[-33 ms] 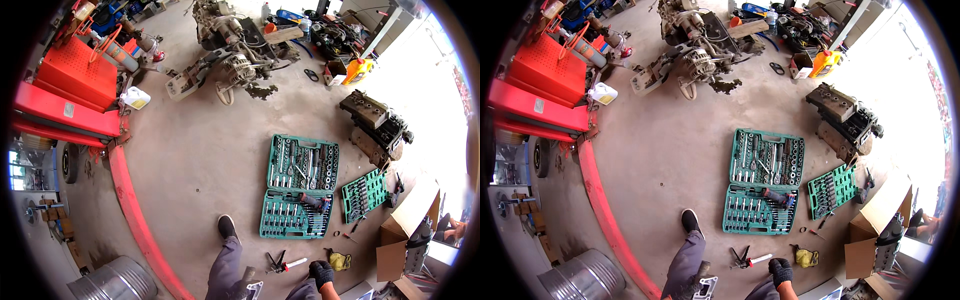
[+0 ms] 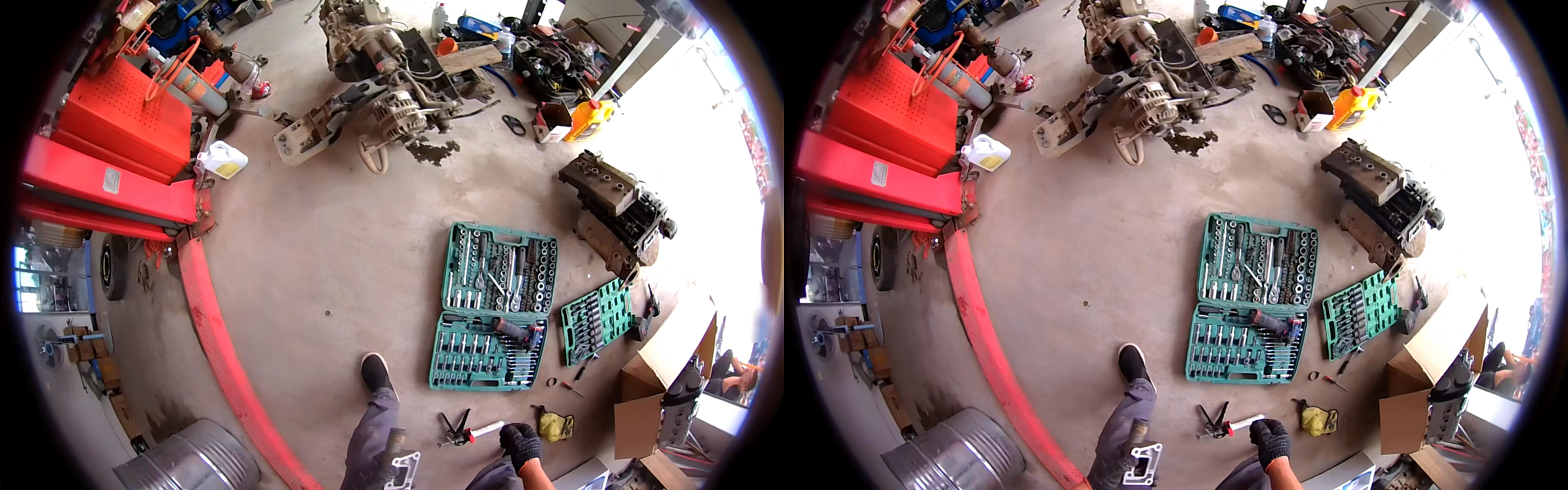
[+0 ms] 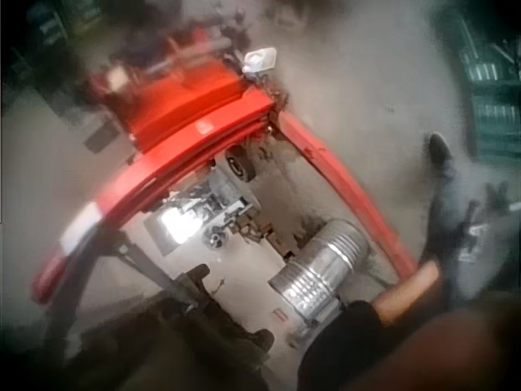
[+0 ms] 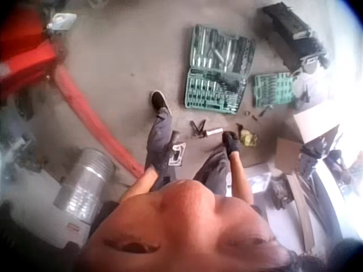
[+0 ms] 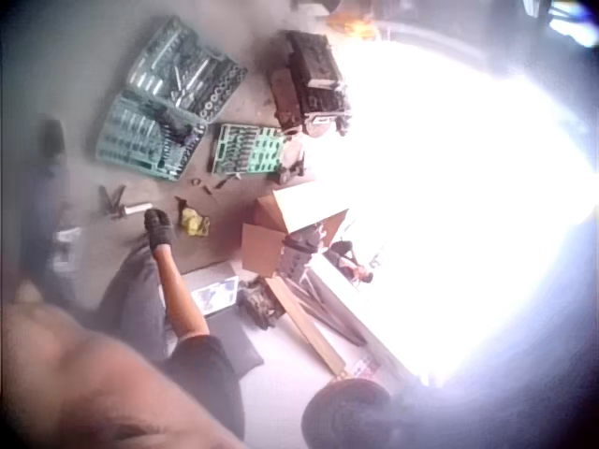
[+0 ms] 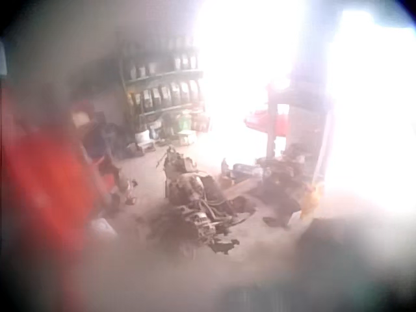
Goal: The person puts on gloves and sits on the floor of a workshop. They pick up a metal engine part and inspect it. They then use a handheld angle grinder to grind the surface of the metal part, rotating it to work on different areas.
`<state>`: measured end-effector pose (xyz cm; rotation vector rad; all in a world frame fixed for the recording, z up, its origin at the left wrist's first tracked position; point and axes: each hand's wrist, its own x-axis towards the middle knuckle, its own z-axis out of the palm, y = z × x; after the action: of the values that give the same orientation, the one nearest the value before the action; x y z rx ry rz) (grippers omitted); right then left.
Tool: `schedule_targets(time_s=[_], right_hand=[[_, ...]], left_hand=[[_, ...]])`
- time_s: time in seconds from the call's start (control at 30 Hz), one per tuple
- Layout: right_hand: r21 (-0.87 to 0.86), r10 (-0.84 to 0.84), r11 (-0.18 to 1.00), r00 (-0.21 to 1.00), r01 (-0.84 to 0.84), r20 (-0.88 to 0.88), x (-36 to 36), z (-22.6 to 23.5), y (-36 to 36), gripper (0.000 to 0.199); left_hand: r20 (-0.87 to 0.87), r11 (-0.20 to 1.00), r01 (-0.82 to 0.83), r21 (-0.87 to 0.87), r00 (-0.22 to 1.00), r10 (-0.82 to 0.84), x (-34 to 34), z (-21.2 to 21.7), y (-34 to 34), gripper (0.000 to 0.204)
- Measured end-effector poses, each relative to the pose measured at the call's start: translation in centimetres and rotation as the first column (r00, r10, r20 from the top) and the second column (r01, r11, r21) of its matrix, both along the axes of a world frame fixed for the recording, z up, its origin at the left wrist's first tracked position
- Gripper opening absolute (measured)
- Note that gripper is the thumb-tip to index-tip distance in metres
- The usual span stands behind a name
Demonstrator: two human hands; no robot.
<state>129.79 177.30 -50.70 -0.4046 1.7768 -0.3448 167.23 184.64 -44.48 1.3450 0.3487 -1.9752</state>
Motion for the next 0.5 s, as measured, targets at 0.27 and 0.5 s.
schedule_targets(time_s=[0.27, 0.5], right_hand=[[-0.186, 0.318, 0.932, 0.948, -0.31, 0.017, 24.4, 8.3, -17.6, 0.016], [0.112, 0.107, 0.986, 0.988, -0.12, 0.114, 27.4, 2.3, -25.3, 0.027]], left_hand=[[0.5, 0.966, -0.143, 0.214, 0.866, 0.017, 28.1, 6.5, 1.3, 0.047], [0.227, 0.609, -0.197, 0.768, 0.973, 0.027, 37.0, 8.8, 2.6, 0.045]])
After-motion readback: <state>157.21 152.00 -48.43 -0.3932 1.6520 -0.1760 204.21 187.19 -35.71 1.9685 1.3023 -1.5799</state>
